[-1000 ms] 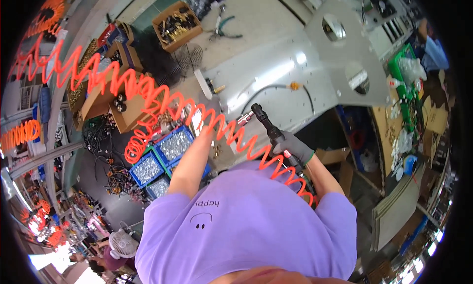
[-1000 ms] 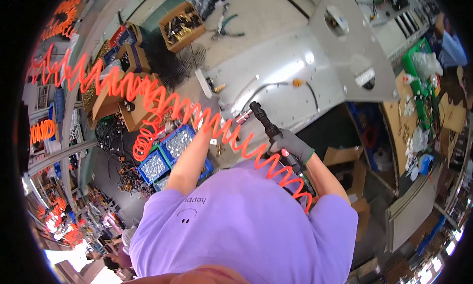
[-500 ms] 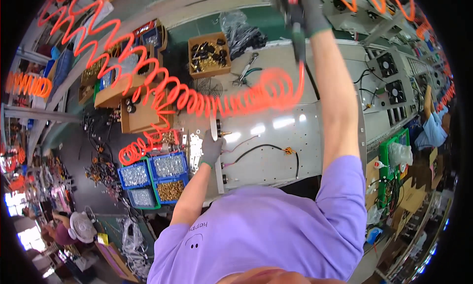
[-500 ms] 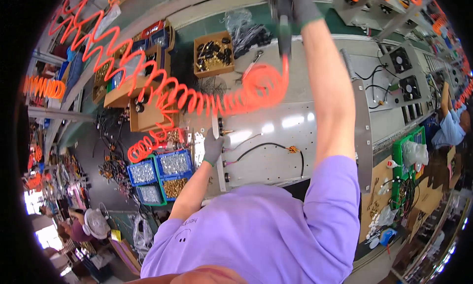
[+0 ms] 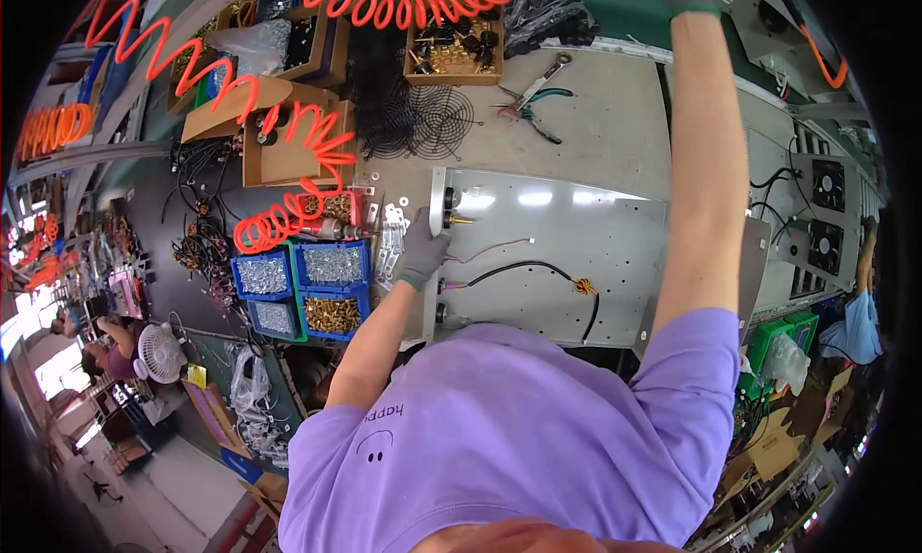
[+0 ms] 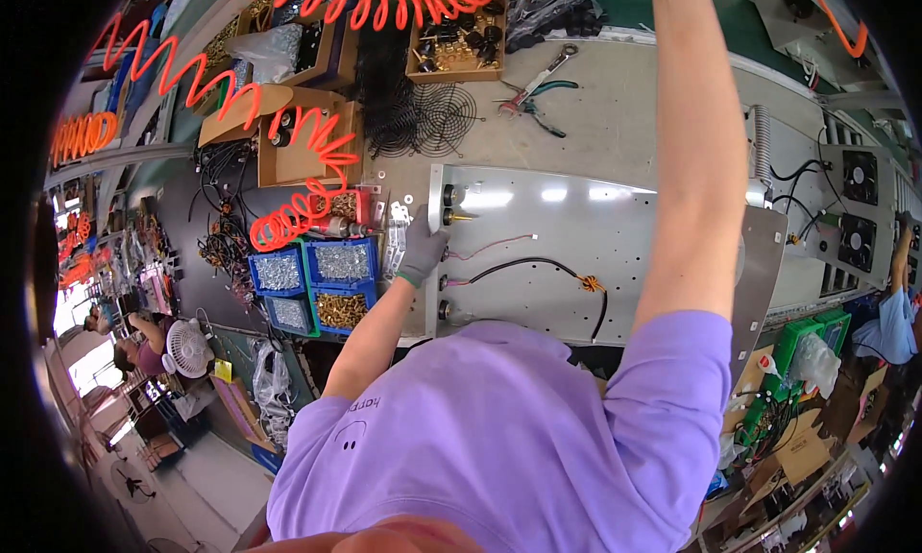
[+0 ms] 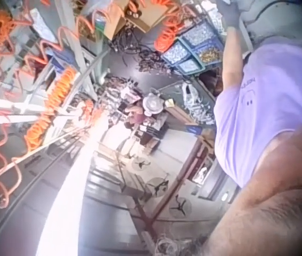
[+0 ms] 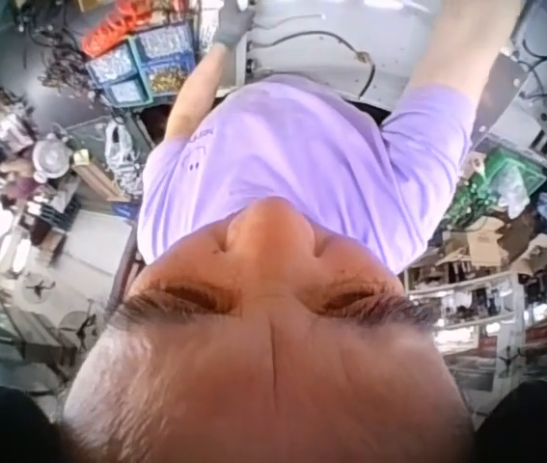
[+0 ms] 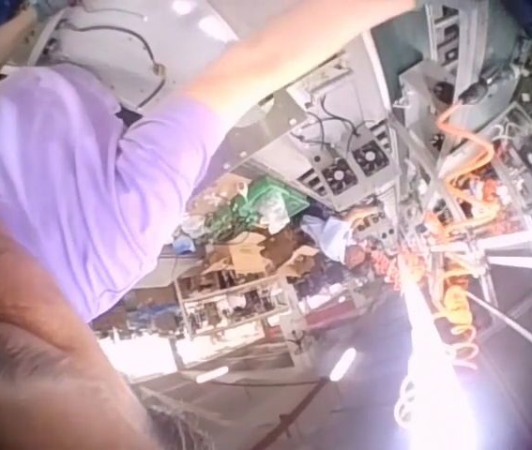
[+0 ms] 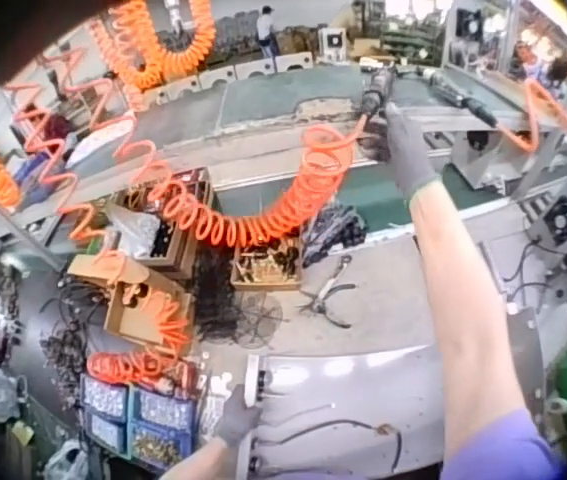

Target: Installing electronic components, fans, and wiring onto a metal chassis.

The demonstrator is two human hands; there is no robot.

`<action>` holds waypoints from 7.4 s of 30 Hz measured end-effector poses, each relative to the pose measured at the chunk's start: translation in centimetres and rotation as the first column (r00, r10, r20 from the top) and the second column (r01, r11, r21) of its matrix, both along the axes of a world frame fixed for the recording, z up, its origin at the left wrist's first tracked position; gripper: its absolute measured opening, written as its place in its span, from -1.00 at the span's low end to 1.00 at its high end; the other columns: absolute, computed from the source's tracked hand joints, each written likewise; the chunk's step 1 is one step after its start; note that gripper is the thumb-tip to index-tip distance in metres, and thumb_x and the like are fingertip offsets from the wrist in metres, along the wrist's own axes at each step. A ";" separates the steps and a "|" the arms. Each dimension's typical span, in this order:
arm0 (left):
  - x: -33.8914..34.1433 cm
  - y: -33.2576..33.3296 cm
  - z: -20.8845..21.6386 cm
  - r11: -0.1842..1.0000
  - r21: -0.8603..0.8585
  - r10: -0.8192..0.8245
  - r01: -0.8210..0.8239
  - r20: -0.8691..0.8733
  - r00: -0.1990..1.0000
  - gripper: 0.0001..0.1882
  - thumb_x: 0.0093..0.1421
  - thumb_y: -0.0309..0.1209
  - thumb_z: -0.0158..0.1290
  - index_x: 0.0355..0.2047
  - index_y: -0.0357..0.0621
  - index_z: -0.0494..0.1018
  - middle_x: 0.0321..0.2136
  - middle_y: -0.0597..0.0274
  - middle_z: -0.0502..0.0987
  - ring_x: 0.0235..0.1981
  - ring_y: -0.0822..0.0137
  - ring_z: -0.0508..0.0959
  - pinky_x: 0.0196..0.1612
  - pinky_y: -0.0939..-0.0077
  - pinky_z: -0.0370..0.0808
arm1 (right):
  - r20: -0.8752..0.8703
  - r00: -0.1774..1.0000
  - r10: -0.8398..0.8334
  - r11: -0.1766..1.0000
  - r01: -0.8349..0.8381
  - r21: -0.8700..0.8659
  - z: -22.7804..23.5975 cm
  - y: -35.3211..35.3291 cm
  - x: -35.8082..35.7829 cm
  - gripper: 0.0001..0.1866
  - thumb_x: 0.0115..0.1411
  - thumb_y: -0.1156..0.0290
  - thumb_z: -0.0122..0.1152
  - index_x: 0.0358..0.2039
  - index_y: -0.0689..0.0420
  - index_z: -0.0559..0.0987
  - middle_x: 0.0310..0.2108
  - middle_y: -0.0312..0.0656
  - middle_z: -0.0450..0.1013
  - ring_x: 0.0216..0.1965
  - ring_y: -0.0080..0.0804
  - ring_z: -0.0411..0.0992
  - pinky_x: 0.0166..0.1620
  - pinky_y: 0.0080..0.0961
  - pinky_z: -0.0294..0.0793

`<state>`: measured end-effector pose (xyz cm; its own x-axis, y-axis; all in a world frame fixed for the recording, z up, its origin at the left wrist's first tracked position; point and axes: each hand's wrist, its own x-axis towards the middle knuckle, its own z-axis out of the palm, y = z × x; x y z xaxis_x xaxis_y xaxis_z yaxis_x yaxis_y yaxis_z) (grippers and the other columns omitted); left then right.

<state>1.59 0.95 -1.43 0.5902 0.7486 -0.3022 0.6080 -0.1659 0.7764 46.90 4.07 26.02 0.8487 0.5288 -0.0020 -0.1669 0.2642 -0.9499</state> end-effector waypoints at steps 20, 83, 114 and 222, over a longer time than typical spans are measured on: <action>-0.8 0.0 -0.4 0.939 0.339 -0.118 0.064 0.141 0.983 -0.51 0.02 -0.28 0.07 -0.05 -0.21 0.30 -0.30 -0.06 0.45 -0.26 -0.07 0.48 -0.18 0.19 0.41 | -0.393 0.904 -0.170 0.838 -0.077 -0.540 -23.6 -28.7 -39.4 -0.72 0.20 0.39 -0.05 -0.12 0.26 0.42 -0.48 -0.14 0.46 -0.66 -0.54 0.38 -0.65 -0.64 0.34; 14.6 -63.0 12.3 0.251 -0.468 -0.825 0.847 0.354 0.440 -0.78 0.22 -0.30 -0.02 -0.38 -0.23 0.43 -0.52 0.34 0.38 -0.53 0.50 0.41 -0.37 0.60 0.39 | 0.812 -0.075 -0.579 -0.516 0.805 -0.294 -14.5 -117.3 -48.7 -0.65 0.17 0.24 0.11 -0.09 0.13 0.45 -0.22 0.00 0.45 -0.22 -0.11 0.45 -0.19 -0.39 0.43; 18.6 -74.1 12.8 -0.032 -0.555 -0.875 0.831 0.418 0.245 -0.80 0.15 -0.35 0.04 -0.49 -0.25 0.47 -0.60 0.33 0.44 -0.66 0.57 0.37 -0.59 0.69 0.31 | -0.001 0.205 -0.979 0.203 0.968 -0.150 -10.4 -94.2 -41.0 -0.74 0.23 0.35 0.03 -0.20 0.28 0.49 -0.49 -0.19 0.47 -0.56 -0.57 0.44 -0.46 -0.64 0.48; 19.8 -71.7 12.2 0.233 -0.443 -0.861 0.866 0.319 0.395 -0.78 0.03 -0.35 0.13 -0.55 -0.31 0.53 -0.65 0.41 0.38 -0.56 0.58 0.29 -0.48 0.64 0.23 | 0.128 0.472 -0.872 0.435 0.868 -0.239 -12.4 -90.2 -39.0 -0.80 0.21 0.35 0.07 -0.28 0.24 0.43 -0.53 -0.20 0.44 -0.55 -0.63 0.40 -0.49 -0.68 0.44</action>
